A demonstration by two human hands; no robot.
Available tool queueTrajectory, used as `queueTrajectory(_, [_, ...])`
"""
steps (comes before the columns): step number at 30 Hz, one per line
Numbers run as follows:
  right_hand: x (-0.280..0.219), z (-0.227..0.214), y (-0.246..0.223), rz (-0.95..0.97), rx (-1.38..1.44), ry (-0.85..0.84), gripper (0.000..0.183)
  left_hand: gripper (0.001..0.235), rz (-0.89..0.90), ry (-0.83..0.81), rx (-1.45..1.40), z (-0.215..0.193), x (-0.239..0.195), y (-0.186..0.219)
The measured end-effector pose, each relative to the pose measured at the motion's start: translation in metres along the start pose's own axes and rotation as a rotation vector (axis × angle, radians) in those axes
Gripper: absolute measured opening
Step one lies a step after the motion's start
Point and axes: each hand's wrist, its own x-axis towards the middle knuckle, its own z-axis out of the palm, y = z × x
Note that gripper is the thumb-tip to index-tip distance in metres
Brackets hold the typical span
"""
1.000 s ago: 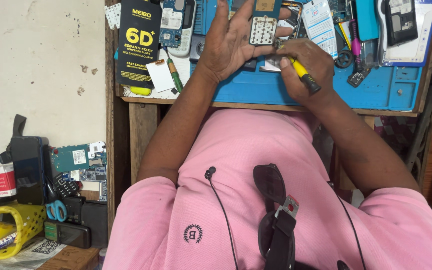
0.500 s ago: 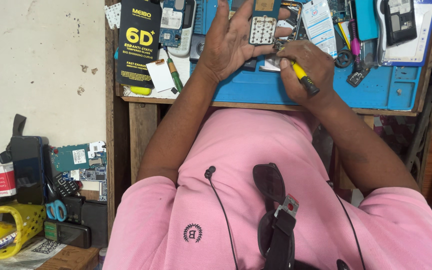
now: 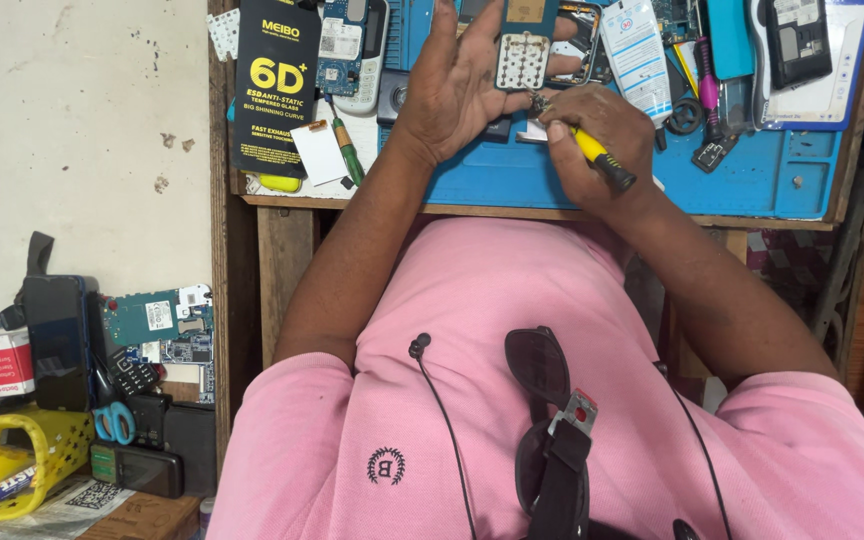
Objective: The person uses a yellow-handled screwdriver to remove screws from a mobile phone motherboard and a keypad assembly. They handle the components, turning them over and placing them on a blue work mat surrounded by tools and spare parts.
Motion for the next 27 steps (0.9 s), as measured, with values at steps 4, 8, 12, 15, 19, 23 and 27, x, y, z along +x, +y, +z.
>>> queueTrajectory(4, [0.002,0.006,-0.003,-0.026,0.033,-0.032,0.013,0.096,-0.009,-0.003,-0.017,-0.002,0.001,-0.002])
queueTrajectory(8, [-0.001,0.006,-0.001,-0.028,0.028,-0.028,0.015,0.086,-0.002,0.057,-0.015,-0.004,0.003,-0.006])
queueTrajectory(12, [-0.009,-0.002,0.008,-0.038,-0.042,0.031,0.015,0.070,-0.012,0.180,0.036,-0.007,0.006,-0.007])
queueTrajectory(15, [-0.010,-0.001,0.017,-0.001,-0.038,0.037,0.012,0.065,-0.009,0.206,-0.004,-0.009,0.007,-0.007])
queueTrajectory(19, [-0.015,-0.001,0.019,0.052,-0.012,0.046,0.013,0.065,-0.002,0.199,-0.039,-0.010,0.007,-0.007])
queueTrajectory(23, [-0.017,-0.002,0.013,0.060,-0.017,0.039,0.013,0.060,0.043,0.222,0.036,-0.011,0.010,-0.010])
queueTrajectory(27, [-0.017,-0.003,0.006,0.019,-0.029,0.021,0.012,0.051,0.067,0.290,0.029,-0.011,0.013,-0.014])
